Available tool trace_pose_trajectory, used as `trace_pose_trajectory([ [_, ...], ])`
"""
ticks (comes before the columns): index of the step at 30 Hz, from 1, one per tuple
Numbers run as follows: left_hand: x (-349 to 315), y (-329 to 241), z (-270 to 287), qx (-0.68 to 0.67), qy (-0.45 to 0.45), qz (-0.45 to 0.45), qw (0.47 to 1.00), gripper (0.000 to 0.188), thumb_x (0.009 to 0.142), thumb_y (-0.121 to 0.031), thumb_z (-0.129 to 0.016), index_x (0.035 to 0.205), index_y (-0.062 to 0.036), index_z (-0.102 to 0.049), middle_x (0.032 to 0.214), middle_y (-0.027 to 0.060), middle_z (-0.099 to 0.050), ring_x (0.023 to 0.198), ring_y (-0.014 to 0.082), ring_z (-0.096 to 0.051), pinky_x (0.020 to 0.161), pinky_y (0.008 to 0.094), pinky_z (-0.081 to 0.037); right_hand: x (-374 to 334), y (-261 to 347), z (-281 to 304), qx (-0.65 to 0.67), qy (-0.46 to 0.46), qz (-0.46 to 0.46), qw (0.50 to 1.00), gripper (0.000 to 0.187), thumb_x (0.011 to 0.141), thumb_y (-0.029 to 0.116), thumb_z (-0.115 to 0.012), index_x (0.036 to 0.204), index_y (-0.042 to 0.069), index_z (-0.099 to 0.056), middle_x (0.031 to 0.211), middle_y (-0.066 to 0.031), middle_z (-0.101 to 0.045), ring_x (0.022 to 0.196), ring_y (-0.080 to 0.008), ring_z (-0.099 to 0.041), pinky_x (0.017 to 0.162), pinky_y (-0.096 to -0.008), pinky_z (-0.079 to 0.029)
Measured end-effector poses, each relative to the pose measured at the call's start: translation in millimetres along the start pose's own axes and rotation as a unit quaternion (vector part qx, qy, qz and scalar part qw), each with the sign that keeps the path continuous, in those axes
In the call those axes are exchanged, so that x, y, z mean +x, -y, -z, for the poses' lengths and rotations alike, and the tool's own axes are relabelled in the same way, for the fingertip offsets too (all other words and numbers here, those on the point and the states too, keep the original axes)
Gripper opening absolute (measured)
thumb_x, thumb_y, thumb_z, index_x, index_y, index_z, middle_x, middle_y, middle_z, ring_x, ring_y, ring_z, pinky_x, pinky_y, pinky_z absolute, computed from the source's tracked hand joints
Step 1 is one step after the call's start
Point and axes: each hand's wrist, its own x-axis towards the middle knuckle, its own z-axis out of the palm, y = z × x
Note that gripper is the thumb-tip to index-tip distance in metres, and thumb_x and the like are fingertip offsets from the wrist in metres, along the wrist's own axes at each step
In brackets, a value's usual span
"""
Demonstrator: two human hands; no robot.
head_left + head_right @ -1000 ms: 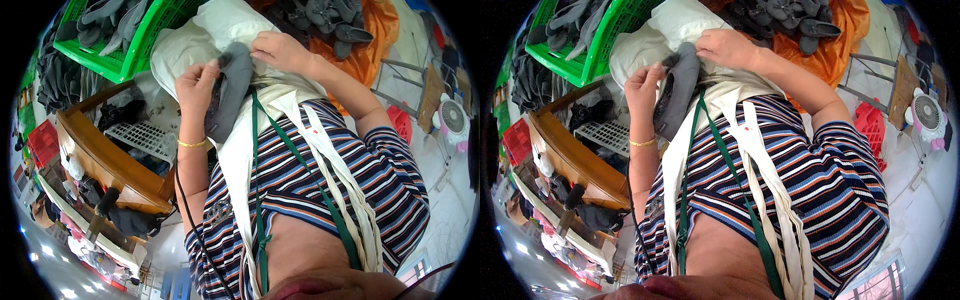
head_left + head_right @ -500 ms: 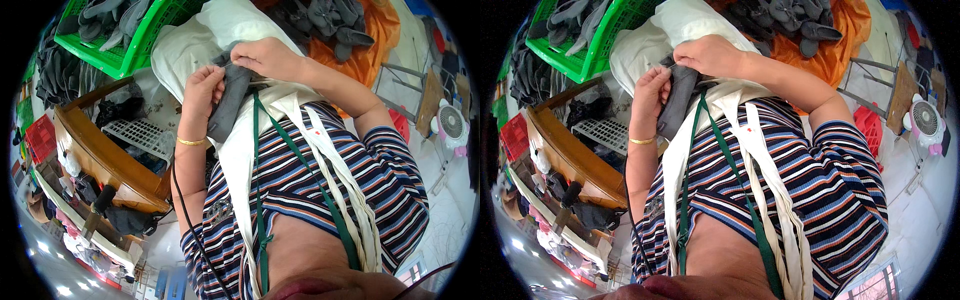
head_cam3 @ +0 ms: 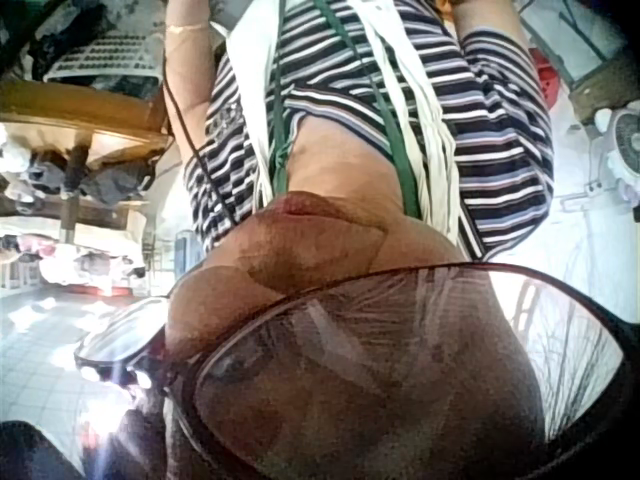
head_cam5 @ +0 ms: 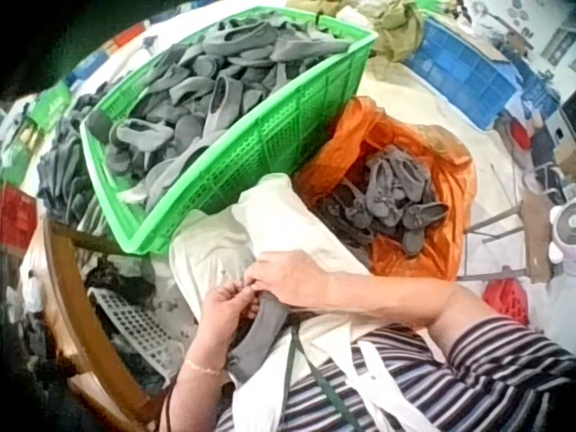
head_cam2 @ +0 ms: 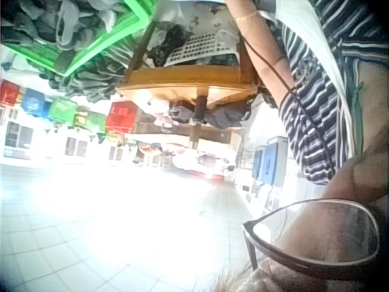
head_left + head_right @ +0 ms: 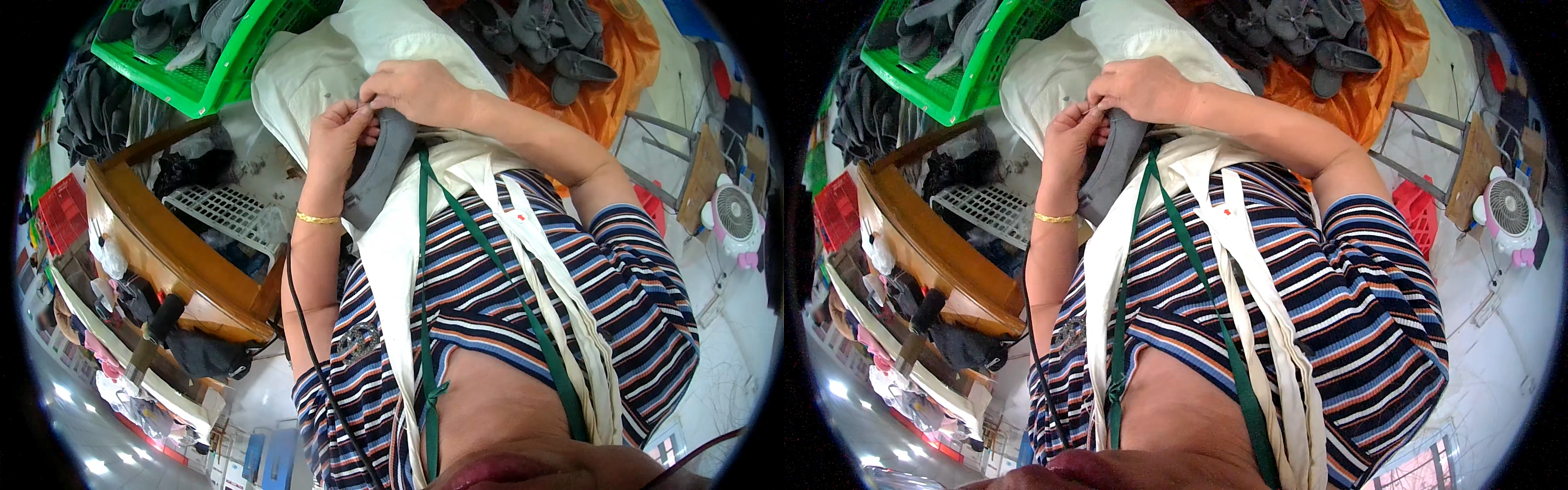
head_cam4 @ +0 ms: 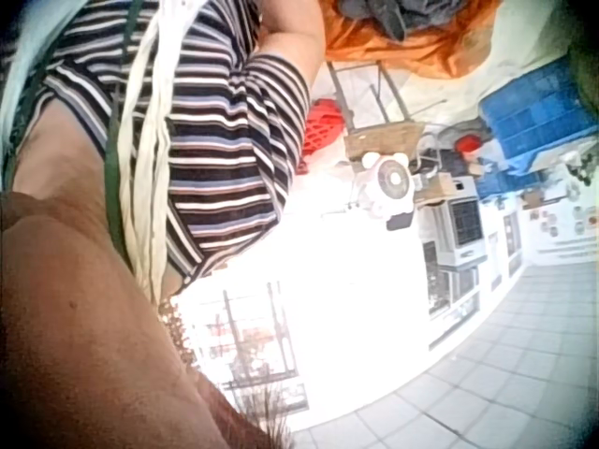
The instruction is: The person sits on the floor and sews a grey slipper using a needle and thread. They hold the slipper on their lap, pull the thread through the fabric, and adjust the slipper's position to continue stitching.
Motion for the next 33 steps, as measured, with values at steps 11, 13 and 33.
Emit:
trace_pose_trajectory([
  [11,-14,1,-16,0.24,-0.109,-0.159,0.951,0.016,0.089,-0.014,-0.072,0.095,0.0,-0.071,0.069,0.0,-0.065,0.061,0.0052,-0.055,0.059,0.0218,-0.046,-20,-93,73,0.502,-0.118,-0.16,0.841,0.021,0.101,0.026,-0.056,0.097,0.007,-0.064,0.089,-0.0028,-0.068,0.078,-0.0114,-0.064,0.066,-0.028,-0.054],
  [13,-13,3,-17,0.25,-0.111,-0.183,0.944,0.016,0.089,-0.015,-0.071,0.095,-0.0005,-0.071,0.069,0.001,-0.065,0.061,0.0055,-0.055,0.059,0.0227,-0.046,-10,-86,118,0.71,-0.284,-0.187,0.617,0.01,0.097,0.012,-0.056,0.087,0.009,-0.057,0.067,-0.003,-0.058,0.061,-0.0174,-0.059,0.069,-0.0387,-0.058],
  [33,5,-9,-14,0.546,-0.124,-0.377,0.737,0.012,0.088,-0.027,-0.069,0.09,-0.0156,-0.073,0.078,0.0072,-0.07,0.07,0.0295,-0.066,0.061,0.0399,-0.051,-41,-93,153,0.678,-0.408,-0.233,0.565,0.012,0.095,0.009,-0.056,0.083,0.007,-0.056,0.061,-0.0033,-0.054,0.054,-0.0188,-0.055,0.089,-0.0542,-0.054],
])
